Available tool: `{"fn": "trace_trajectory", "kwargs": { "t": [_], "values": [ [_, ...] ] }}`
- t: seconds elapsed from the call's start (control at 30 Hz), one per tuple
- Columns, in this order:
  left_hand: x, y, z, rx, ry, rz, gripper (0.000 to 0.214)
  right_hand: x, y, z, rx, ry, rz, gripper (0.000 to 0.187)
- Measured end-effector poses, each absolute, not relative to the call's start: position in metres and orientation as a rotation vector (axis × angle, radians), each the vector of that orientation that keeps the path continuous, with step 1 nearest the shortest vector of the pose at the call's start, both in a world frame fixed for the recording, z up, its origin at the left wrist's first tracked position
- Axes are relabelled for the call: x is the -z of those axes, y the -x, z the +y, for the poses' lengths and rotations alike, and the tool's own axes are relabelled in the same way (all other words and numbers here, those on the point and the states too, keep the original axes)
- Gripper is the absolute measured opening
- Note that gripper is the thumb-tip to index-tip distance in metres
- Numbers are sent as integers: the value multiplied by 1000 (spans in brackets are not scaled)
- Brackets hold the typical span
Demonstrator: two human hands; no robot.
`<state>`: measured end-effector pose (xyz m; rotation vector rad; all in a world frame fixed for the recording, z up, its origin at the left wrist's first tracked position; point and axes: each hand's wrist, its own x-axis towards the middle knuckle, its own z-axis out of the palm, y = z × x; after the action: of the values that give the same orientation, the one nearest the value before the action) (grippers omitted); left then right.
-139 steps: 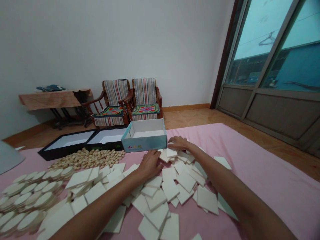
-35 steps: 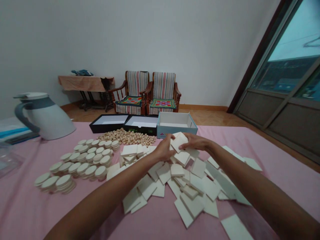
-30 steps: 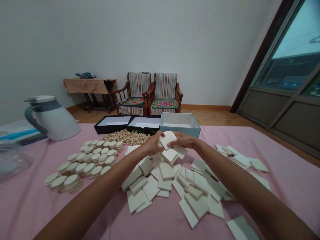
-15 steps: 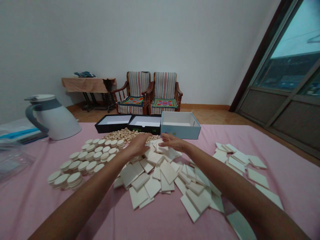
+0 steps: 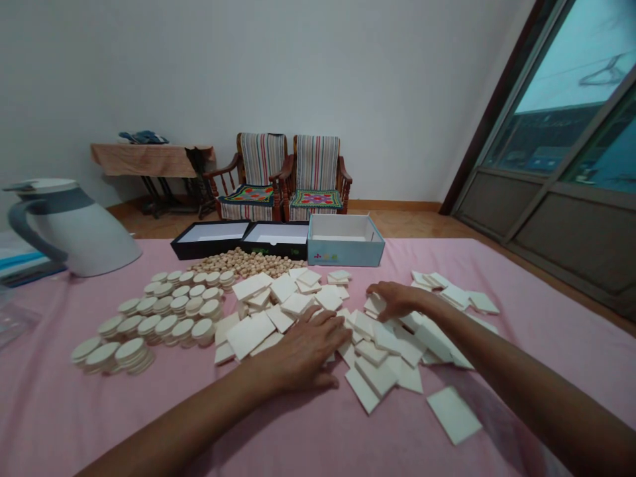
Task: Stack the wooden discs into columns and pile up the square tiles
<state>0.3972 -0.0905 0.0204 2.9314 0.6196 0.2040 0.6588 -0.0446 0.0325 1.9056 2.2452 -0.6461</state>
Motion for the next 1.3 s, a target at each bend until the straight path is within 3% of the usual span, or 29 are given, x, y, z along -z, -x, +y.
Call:
{"fn": "trace_trajectory", "kwargs": {
  "t": [0.43, 0.7, 0.87, 1.07, 1.3],
  "values": [
    [-4, -443, -84, -233, -2892, 481, 99, -19, -660, -50, 592, -1778, 2351, 75],
    [-13, -440, -100, -335, -2944, 568, 77, -41, -630, -24, 449, -1943, 2688, 57],
    [-10, -441, -102, -338, -2996, 625, 56, -43, -579, -12, 452, -1923, 2887, 72],
    [2, -450, -97, -310, -3019, 737, 40, -22, -595, -42, 523, -2102, 3125, 26],
    [-2, -468, -97, -401, -3005, 771, 38, 4, -678, -94, 436, -2371, 2961, 18]
  ]
}}
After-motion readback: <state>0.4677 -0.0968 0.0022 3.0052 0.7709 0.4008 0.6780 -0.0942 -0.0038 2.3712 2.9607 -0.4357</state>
